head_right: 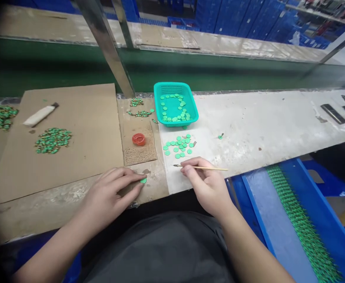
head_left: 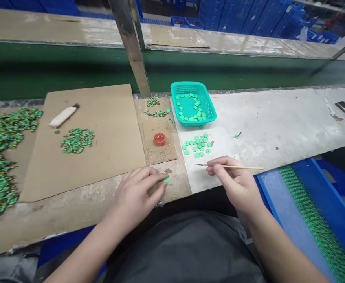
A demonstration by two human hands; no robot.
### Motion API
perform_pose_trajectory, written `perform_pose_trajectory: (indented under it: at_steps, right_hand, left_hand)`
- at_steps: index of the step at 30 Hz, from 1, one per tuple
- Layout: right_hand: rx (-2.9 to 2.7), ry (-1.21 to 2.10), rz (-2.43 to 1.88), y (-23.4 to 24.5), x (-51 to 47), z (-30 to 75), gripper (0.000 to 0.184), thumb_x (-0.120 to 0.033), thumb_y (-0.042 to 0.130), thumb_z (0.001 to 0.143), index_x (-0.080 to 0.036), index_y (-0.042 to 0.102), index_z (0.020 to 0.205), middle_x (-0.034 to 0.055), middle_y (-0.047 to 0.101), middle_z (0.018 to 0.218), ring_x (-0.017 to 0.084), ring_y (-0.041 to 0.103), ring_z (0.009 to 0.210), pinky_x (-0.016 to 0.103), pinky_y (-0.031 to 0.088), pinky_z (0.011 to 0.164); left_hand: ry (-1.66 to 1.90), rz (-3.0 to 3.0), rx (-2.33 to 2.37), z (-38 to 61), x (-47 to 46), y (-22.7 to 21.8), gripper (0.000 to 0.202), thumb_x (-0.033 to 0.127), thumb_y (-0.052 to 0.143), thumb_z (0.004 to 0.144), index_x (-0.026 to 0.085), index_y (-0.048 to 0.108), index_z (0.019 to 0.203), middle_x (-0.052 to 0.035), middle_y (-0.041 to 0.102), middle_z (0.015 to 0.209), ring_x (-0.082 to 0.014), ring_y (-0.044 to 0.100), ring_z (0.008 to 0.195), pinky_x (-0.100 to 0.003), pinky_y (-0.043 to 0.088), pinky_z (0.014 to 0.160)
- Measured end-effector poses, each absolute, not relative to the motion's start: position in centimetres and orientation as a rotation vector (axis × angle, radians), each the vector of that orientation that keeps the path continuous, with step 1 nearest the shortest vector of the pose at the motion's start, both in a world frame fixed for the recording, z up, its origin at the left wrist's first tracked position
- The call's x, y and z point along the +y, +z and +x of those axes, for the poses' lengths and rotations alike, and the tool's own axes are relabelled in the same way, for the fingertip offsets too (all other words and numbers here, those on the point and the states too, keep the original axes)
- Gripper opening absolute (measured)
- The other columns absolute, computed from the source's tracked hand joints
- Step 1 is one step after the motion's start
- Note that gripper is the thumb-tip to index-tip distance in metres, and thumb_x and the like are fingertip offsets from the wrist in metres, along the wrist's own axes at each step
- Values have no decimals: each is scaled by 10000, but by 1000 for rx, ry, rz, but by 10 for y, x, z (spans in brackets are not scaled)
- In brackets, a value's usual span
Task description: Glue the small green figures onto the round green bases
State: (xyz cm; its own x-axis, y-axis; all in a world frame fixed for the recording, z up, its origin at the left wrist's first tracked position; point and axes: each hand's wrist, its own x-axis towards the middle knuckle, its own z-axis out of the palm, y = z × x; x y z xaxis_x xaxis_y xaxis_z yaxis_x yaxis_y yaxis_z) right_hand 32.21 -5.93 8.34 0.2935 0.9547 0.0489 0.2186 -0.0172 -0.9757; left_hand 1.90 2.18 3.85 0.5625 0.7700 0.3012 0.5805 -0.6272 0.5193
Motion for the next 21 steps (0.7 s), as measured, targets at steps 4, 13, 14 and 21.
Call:
perform_pose_trajectory:
  at_steps: [4,13,14,21]
  right_hand:
    - [-1135,929,-1485,81,-48,315,357,-593,871,1096,-246,820,1031,56,870,946,222,860,878,358,734,828]
    - [-1116,981,-1399,76,-19,292,298,-553,896,1078,-262,834,1077,38,872,952,210,868,889,376,760,856]
    - [-1129,968,-1391,75,-15,290,290,-543,894,1082,-262,825,1087,33,869,949,203,862,875,373,760,845]
    - [-1385,647,-1388,82,24,270,282,-490,784,1168,-269,727,1002,-7,786,905,155,798,774,312,698,730]
  left_hand:
    - [776,2510,1190,20,23,37,241,450,708,1175,261,810,1066,-27,829,1037,-238,774,977,-400,554,884]
    - [852,2492,1183,17,20,35,200,430,698,1207,267,756,1107,6,805,1021,-213,786,936,-396,563,861]
    - [865,2484,1174,17,19,33,174,420,696,1207,268,754,1145,0,808,1044,-220,790,956,-404,573,876]
    - [923,2505,1002,11,19,30,195,301,636,1222,298,756,1375,-19,855,1318,-260,800,1169,-481,617,1044]
